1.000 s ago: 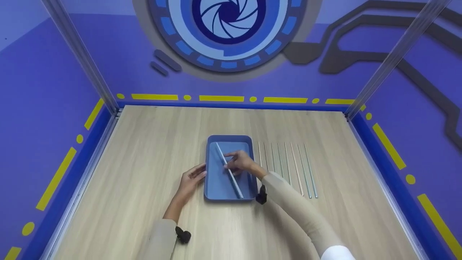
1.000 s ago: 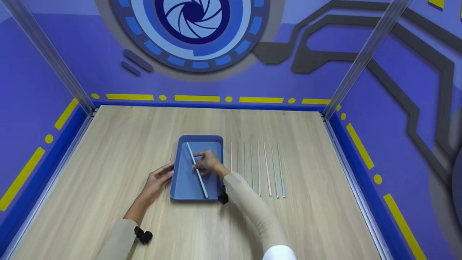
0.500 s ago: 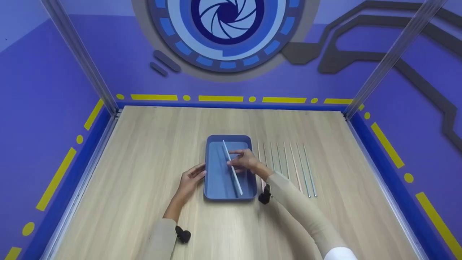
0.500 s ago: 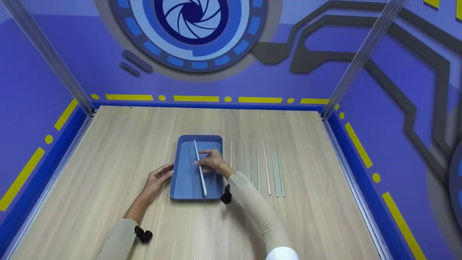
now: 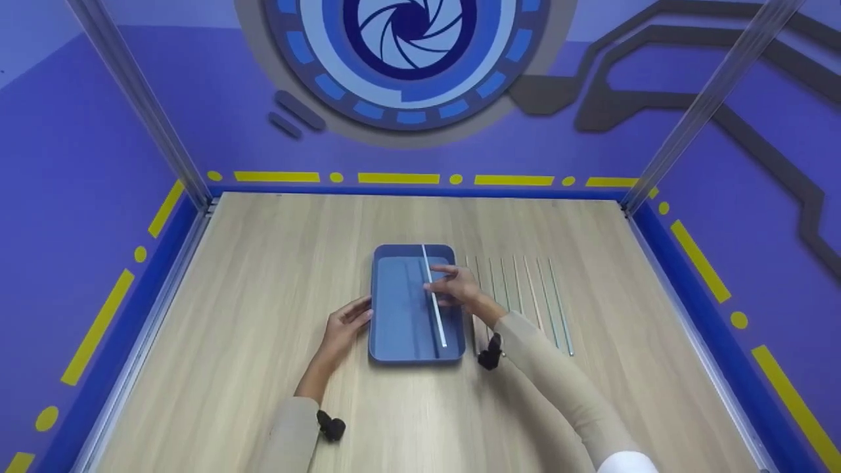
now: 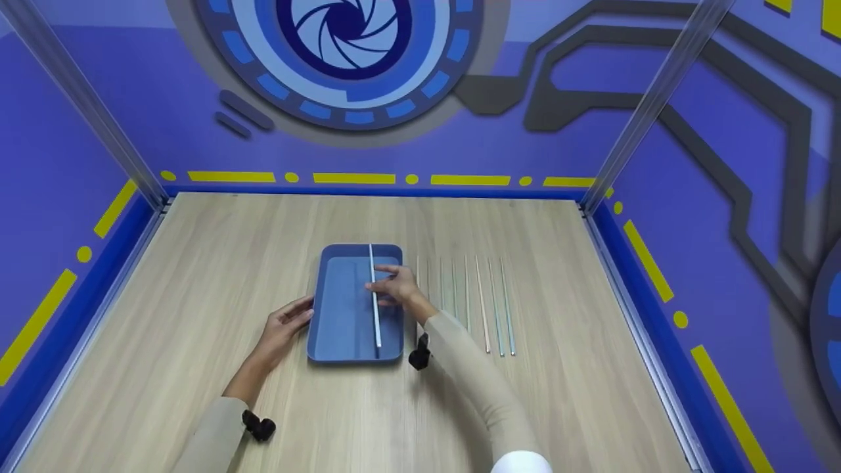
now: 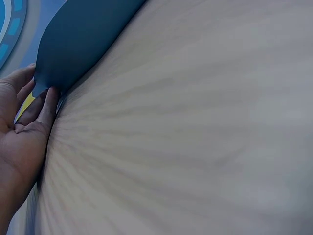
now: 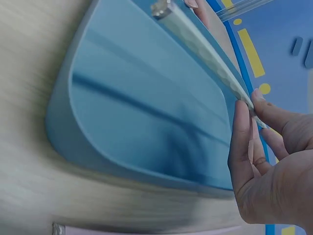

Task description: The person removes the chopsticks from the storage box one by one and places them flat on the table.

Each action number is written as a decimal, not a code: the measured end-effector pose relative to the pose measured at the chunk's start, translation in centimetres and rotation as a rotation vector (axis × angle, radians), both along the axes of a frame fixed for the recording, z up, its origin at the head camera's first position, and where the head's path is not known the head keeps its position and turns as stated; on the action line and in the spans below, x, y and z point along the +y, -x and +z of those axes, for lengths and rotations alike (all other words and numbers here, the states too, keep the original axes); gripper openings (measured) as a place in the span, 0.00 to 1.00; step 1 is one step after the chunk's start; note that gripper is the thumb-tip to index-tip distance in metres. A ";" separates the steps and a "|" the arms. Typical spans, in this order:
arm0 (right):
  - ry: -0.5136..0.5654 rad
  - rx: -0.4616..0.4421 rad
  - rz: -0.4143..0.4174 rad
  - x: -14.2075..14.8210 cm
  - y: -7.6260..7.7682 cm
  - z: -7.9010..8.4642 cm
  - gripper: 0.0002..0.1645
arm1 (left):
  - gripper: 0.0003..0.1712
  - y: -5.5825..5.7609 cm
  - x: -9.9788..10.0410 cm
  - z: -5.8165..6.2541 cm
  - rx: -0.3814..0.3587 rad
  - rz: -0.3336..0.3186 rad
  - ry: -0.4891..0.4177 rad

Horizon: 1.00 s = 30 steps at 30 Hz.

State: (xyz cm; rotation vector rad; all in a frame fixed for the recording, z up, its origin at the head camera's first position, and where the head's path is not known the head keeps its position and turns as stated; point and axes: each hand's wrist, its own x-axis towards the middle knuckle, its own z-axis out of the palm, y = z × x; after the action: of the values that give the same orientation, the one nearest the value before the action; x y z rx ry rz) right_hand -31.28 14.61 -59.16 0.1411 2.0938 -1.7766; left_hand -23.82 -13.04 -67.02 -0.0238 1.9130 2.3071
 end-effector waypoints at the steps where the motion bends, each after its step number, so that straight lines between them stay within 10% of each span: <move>1: -0.001 -0.001 0.000 0.2 0.0 0.1 0.36 | 0.29 0.0 0.0 0.0 0.003 -0.001 0.005; 30: -0.102 0.055 -0.069 11.9 -0.2 1.8 0.40 | 0.28 0.0 0.0 -0.1 0.012 0.011 -0.035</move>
State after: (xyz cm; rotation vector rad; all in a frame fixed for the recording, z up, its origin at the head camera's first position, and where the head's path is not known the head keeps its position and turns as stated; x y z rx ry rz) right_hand -31.07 26.55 -57.34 0.1974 2.2451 -1.7311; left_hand -23.85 -12.99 -67.09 -0.0164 1.8818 2.3531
